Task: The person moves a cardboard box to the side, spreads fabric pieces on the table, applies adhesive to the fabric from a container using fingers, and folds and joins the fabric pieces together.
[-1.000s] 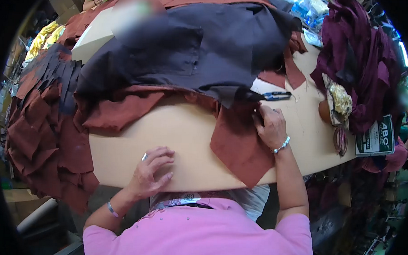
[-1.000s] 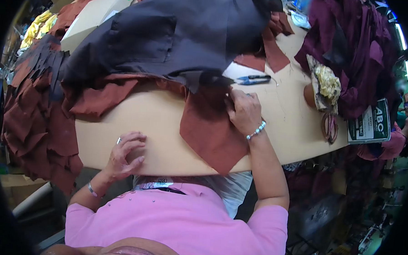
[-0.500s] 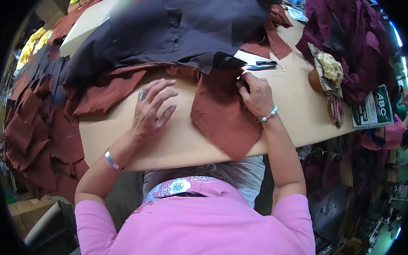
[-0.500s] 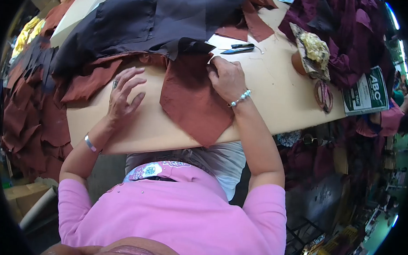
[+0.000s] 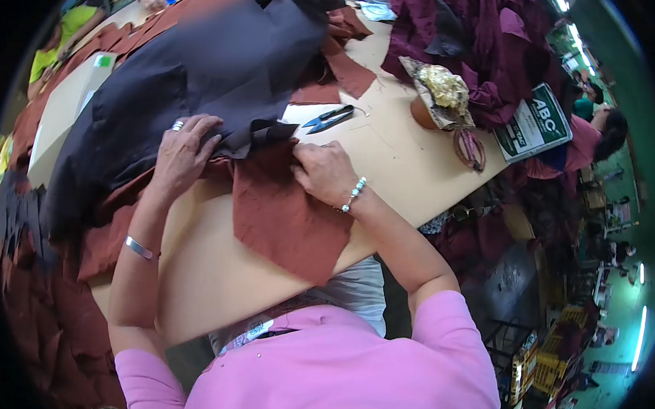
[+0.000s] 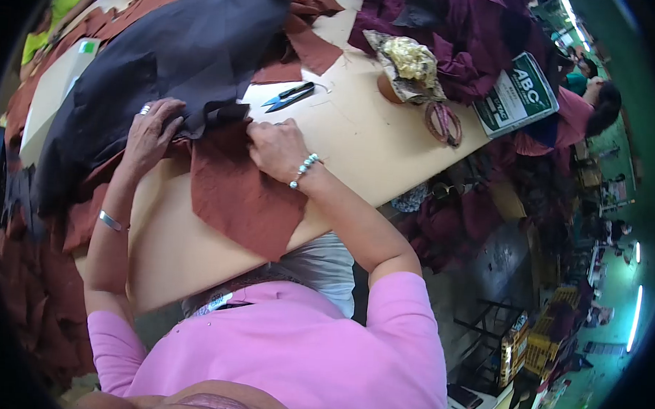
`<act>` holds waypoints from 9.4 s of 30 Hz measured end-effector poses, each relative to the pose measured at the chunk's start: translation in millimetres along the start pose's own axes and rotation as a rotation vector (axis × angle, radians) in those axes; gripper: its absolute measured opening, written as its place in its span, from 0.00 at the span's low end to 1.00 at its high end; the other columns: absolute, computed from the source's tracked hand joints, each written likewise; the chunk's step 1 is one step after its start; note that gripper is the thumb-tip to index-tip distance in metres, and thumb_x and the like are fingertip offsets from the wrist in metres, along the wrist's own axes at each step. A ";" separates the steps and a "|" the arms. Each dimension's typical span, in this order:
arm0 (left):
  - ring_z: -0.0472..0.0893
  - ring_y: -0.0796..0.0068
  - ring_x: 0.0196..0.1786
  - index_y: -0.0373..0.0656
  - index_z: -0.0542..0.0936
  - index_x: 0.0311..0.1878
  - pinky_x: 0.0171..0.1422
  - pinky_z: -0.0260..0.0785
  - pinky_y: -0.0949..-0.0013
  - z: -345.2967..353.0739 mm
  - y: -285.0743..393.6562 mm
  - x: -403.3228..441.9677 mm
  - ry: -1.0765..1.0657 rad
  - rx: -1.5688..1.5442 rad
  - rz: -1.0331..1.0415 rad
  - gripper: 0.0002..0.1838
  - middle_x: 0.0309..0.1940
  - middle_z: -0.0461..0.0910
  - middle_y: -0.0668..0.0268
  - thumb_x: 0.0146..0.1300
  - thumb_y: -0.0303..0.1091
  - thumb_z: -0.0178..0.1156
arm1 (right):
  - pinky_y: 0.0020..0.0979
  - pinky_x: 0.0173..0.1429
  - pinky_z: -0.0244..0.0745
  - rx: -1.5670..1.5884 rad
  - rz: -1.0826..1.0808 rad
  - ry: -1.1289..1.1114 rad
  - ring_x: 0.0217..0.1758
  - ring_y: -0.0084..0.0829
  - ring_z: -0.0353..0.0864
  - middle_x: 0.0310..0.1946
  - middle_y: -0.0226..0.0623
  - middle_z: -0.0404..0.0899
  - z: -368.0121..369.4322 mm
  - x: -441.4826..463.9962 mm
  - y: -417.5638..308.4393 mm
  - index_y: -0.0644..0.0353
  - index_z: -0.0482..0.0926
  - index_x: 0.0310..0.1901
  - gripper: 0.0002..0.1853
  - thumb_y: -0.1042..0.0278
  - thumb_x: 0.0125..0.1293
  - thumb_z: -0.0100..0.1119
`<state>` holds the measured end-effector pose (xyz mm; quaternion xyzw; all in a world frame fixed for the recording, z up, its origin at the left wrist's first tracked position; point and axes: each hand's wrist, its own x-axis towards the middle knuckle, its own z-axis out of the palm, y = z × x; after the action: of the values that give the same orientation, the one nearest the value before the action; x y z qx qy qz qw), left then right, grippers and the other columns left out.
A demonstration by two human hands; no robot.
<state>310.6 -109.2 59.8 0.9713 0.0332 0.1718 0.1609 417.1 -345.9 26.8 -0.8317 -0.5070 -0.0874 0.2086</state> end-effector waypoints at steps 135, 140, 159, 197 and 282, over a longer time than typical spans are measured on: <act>0.74 0.75 0.53 0.39 0.71 0.55 0.60 0.64 0.73 7.6 -61.1 -27.8 -0.083 -1.622 -0.534 0.19 0.51 0.74 0.67 0.58 0.25 0.56 | 0.28 0.43 0.70 0.990 0.193 0.086 0.33 0.26 0.74 0.33 0.42 0.80 32.8 74.6 -51.1 0.70 0.75 0.41 0.11 0.70 0.63 0.51; 0.75 0.79 0.44 0.40 0.76 0.46 0.54 0.66 0.75 10.8 -74.7 -25.5 -0.014 -1.355 -0.527 0.14 0.42 0.76 0.70 0.55 0.22 0.59 | 0.26 0.44 0.70 1.123 0.342 0.085 0.36 0.21 0.73 0.34 0.35 0.81 40.0 80.1 -36.7 0.70 0.76 0.44 0.13 0.70 0.65 0.48; 0.76 0.80 0.41 0.33 0.77 0.43 0.48 0.67 0.75 36.9 -103.5 -30.6 0.096 -0.693 -0.389 0.08 0.40 0.79 0.67 0.61 0.23 0.57 | 0.45 0.45 0.72 0.589 0.215 0.062 0.39 0.53 0.77 0.34 0.54 0.77 43.9 73.2 -35.6 0.68 0.77 0.34 0.11 0.66 0.60 0.51; 0.75 0.80 0.40 0.32 0.78 0.41 0.48 0.66 0.74 28.4 -78.7 -28.5 0.029 -0.644 -0.344 0.08 0.36 0.80 0.67 0.63 0.28 0.57 | 0.44 0.38 0.73 0.432 0.191 0.005 0.31 0.51 0.78 0.24 0.54 0.77 38.6 70.6 -39.5 0.67 0.78 0.26 0.12 0.65 0.56 0.55; 0.79 0.56 0.34 0.30 0.79 0.36 0.42 0.68 0.62 8.7 -57.5 -26.1 -0.026 -0.146 -0.379 0.16 0.31 0.80 0.49 0.59 0.38 0.61 | 0.43 0.43 0.73 0.321 0.190 0.001 0.35 0.47 0.80 0.28 0.47 0.80 43.5 67.2 -39.6 0.61 0.81 0.29 0.09 0.66 0.56 0.54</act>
<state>288.5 -60.5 25.0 0.9356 0.2008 0.1277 0.2609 411.0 -257.0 22.0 -0.8319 -0.4335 0.0141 0.3463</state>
